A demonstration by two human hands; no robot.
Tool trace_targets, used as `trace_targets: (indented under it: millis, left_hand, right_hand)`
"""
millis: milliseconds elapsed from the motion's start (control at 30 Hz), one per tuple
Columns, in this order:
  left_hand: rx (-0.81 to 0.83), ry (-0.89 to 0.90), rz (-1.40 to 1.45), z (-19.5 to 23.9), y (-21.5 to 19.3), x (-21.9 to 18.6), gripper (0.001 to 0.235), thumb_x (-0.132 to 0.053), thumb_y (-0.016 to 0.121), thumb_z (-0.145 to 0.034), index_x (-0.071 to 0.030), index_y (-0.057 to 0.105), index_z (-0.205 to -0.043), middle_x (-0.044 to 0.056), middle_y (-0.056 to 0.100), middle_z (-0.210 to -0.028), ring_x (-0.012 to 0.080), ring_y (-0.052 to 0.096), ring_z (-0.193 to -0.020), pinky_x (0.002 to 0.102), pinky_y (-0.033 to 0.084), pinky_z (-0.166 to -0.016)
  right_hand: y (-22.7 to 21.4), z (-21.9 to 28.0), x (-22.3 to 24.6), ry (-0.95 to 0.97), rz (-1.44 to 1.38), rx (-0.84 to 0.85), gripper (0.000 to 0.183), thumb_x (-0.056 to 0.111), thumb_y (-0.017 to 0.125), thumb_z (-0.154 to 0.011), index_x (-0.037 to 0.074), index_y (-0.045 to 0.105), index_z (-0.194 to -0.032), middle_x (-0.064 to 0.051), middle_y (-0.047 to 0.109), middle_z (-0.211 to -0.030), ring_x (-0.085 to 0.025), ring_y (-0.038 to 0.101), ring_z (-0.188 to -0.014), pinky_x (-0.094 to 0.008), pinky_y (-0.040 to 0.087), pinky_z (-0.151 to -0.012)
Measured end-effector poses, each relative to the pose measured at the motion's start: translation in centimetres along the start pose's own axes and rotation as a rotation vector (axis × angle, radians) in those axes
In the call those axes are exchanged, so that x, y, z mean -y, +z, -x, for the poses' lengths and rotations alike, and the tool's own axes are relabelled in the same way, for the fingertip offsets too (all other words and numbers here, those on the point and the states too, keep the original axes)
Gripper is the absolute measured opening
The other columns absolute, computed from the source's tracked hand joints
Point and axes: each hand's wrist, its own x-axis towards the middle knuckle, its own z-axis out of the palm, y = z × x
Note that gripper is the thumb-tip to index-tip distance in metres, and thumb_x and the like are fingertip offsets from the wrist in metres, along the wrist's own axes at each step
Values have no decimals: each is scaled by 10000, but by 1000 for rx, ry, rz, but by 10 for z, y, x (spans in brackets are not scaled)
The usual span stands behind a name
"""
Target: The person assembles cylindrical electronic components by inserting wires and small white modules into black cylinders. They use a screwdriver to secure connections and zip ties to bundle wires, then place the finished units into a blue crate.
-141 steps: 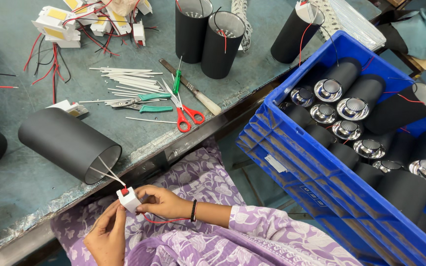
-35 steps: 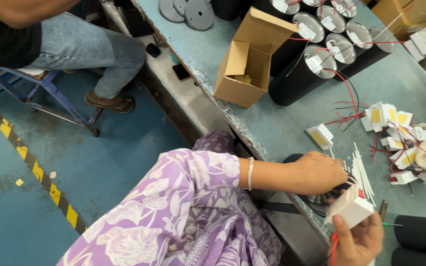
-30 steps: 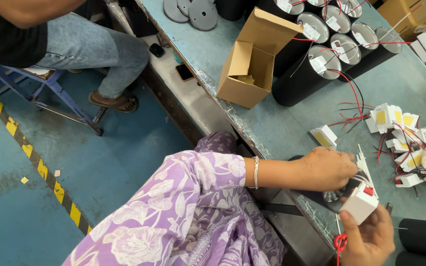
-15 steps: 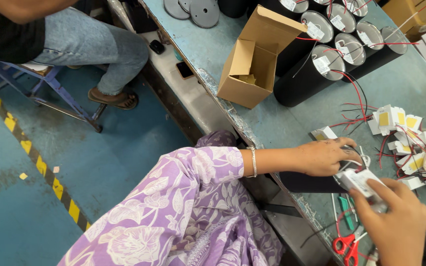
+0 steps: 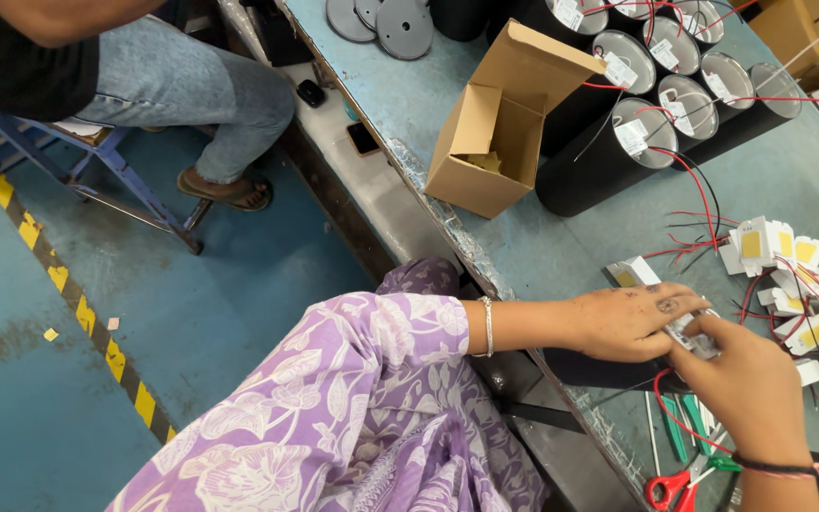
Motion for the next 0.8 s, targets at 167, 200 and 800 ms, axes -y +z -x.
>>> trace_targets:
  millis: [167,200,800]
  left_hand:
    - [-10,15,-30,3,-5,-6,493,-246,510,-923,-121,533,-1399,128,518,-1500,339,608,-1332,436,488,-1132]
    - [21,-18,-59,3,-5,-8,423,-262,513,-927,-130,583,-1323,131,518,-1511,337,630,-1292,437,500,-1108]
    - [-36,66,-541,22,-32,-60,402,-466,533,-882,-205,795,-1040,110,600,-1472,333,585,-1363,558,488,-1072]
  right_hand:
    - [16,11,-7,112,-80,-14,287,365,759,-875,79,764,-893,-137,649,-681,-324,640,-648,-439,504,-619]
    - [22,12,-7,51,-54,-17,258,351,752,-862,96,770,-901,-136,666,-678,-322,653,-652,-427,502,-623]
    - [41,7,-113,-663,-56,116,495,354,777,-694,162,719,-1146,-57,627,-1437,-319,643,-1199,-451,466,-1041]
